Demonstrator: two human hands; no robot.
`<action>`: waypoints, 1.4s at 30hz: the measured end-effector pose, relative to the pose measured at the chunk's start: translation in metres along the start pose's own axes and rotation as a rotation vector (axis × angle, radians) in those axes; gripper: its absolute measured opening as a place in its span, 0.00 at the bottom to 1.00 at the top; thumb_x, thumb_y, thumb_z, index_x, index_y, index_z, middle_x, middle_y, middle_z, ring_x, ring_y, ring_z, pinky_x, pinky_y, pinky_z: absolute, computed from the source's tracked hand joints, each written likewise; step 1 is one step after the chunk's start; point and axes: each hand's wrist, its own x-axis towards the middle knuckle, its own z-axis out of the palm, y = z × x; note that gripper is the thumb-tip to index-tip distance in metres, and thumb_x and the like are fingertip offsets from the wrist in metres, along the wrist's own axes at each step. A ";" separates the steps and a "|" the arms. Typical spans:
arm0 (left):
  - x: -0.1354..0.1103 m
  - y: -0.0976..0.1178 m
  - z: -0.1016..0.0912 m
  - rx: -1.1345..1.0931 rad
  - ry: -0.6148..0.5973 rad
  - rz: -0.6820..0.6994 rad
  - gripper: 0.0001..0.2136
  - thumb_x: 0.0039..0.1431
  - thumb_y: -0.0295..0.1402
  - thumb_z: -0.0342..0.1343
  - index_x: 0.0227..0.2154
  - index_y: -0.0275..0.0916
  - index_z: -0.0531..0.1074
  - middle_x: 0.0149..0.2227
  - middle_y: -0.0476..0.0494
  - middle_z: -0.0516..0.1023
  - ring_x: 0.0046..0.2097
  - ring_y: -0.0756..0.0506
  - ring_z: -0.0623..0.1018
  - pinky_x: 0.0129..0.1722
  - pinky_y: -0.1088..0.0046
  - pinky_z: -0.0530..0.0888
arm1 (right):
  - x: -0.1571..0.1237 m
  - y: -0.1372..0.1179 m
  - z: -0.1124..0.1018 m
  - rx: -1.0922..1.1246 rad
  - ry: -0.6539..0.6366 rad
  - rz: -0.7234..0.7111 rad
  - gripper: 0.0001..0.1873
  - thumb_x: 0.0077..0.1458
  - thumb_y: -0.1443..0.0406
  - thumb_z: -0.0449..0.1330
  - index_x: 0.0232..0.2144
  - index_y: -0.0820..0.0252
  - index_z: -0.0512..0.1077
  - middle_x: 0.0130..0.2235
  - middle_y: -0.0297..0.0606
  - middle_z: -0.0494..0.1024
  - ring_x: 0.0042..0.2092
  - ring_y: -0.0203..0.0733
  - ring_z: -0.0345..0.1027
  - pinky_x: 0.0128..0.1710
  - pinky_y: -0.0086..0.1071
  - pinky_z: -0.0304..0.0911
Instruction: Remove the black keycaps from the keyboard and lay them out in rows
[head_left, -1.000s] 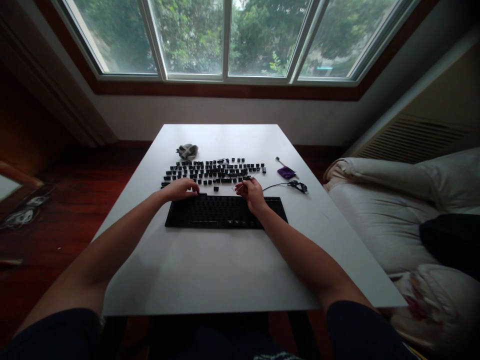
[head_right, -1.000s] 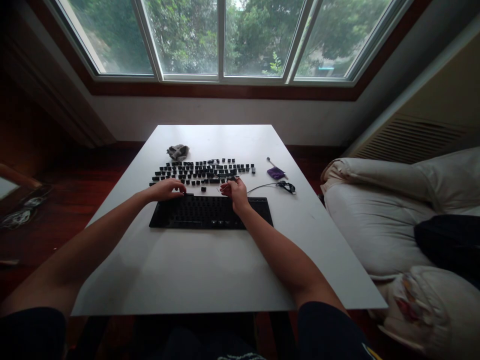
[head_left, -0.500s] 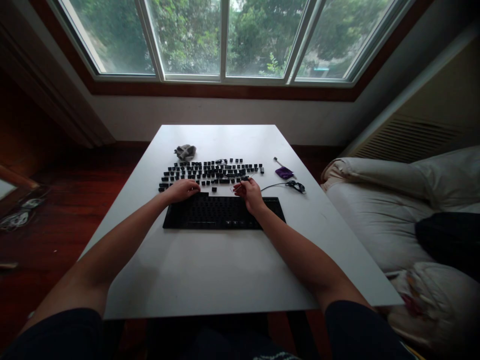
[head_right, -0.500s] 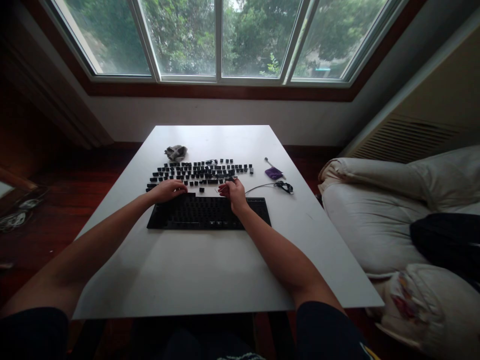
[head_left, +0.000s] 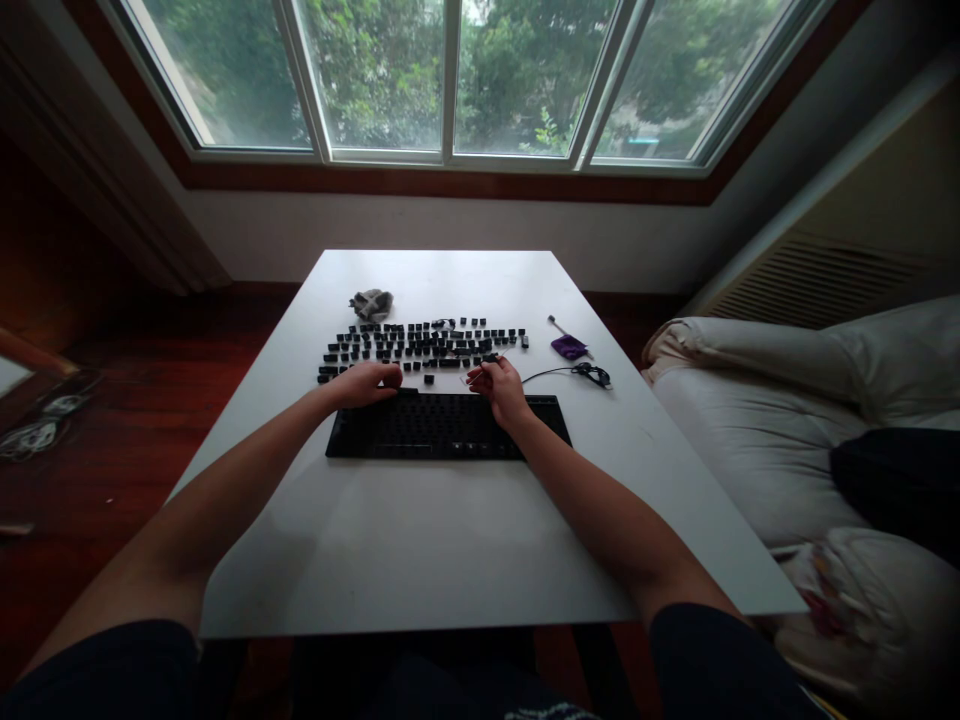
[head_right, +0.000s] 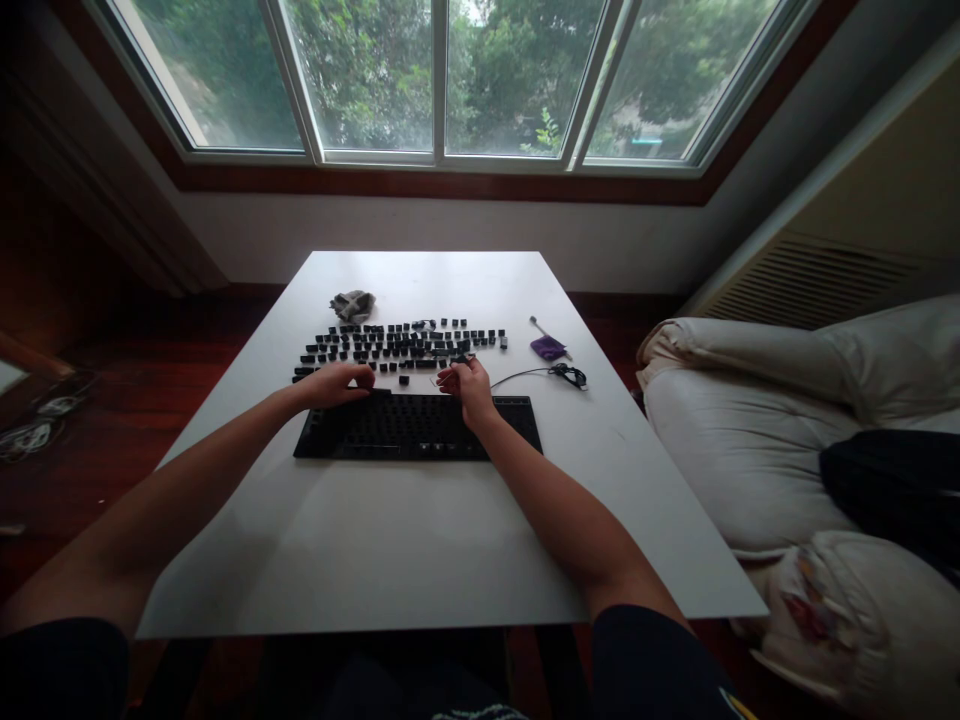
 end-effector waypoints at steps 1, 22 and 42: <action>0.001 0.000 0.000 0.008 0.027 0.007 0.10 0.57 0.39 0.57 0.40 0.44 0.76 0.39 0.45 0.81 0.39 0.43 0.78 0.41 0.69 0.72 | 0.000 0.000 0.000 0.000 0.001 0.000 0.12 0.51 0.61 0.63 0.34 0.54 0.62 0.28 0.31 0.79 0.29 0.37 0.75 0.28 0.29 0.71; 0.018 -0.019 0.008 0.248 0.121 0.034 0.12 0.57 0.35 0.59 0.44 0.43 0.79 0.41 0.45 0.80 0.45 0.40 0.75 0.48 0.64 0.68 | 0.004 0.003 -0.002 0.029 -0.001 0.000 0.14 0.49 0.61 0.64 0.35 0.55 0.62 0.28 0.31 0.80 0.29 0.38 0.75 0.27 0.29 0.71; 0.018 0.007 0.017 0.250 0.331 0.031 0.10 0.64 0.36 0.53 0.40 0.42 0.80 0.43 0.40 0.77 0.47 0.39 0.72 0.50 0.58 0.68 | 0.003 -0.003 -0.001 0.015 -0.002 0.022 0.14 0.50 0.60 0.64 0.35 0.54 0.63 0.29 0.31 0.80 0.30 0.37 0.76 0.27 0.28 0.70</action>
